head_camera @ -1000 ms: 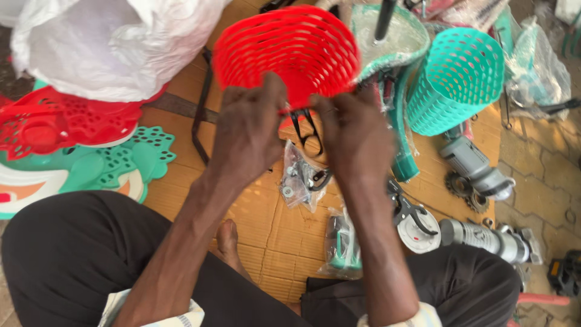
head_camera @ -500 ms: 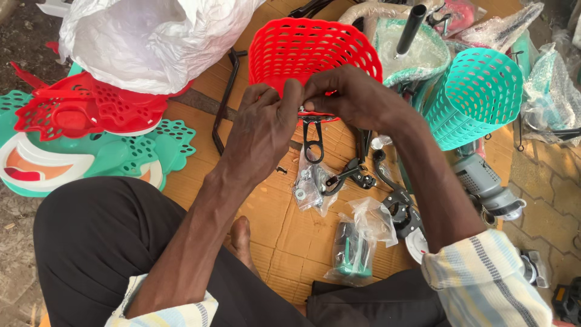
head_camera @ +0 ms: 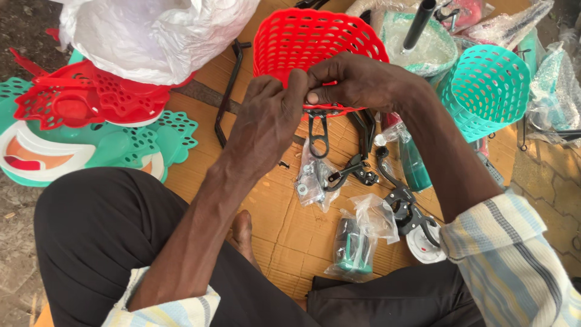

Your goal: The person attaches a metal bracket to a red plastic basket using a bolt, nut, and washer. They then use a T-handle wrench to tighten the nut and secure the bracket to the basket.

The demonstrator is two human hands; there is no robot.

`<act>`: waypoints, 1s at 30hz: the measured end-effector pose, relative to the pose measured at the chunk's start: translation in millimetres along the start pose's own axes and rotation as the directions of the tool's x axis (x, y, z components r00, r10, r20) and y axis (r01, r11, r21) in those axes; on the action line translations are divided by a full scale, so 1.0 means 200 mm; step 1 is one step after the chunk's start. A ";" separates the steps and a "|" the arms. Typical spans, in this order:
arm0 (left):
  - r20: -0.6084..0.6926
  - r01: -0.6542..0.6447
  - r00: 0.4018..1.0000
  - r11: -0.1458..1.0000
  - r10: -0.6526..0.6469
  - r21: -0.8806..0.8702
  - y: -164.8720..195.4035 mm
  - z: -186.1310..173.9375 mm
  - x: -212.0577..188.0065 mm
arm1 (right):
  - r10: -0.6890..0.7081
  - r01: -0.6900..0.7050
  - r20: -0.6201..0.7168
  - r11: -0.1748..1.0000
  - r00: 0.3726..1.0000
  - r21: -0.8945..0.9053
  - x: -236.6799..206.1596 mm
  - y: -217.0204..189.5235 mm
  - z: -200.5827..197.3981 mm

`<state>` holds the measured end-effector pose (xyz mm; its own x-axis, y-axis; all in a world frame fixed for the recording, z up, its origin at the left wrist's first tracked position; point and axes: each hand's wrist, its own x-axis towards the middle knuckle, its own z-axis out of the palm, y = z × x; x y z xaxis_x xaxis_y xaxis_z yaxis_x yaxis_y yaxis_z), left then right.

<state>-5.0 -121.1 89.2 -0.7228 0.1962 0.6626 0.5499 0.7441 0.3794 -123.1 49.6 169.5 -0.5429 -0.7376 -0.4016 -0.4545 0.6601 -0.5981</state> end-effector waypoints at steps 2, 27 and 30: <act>-0.020 -0.014 1.000 0.999 0.015 0.036 -0.01 0.01 0.00 | 0.007 -0.007 0.008 0.999 1.000 -0.031 0.02 -0.01 0.00; 0.027 0.026 0.999 0.998 -0.028 0.060 -0.04 0.01 0.00 | 0.026 -0.013 -0.040 0.953 0.999 0.304 0.02 0.07 0.08; -0.023 0.025 0.999 0.999 -0.024 0.036 -0.04 0.01 0.00 | 0.044 -0.033 -0.067 0.987 0.997 0.156 0.05 0.04 0.07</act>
<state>-10.7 -124.9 84.9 -0.7262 0.1637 0.6677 0.5163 0.7712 0.3725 -121.8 44.8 151.1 -0.6087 -0.6963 -0.3802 -0.3205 0.6542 -0.6851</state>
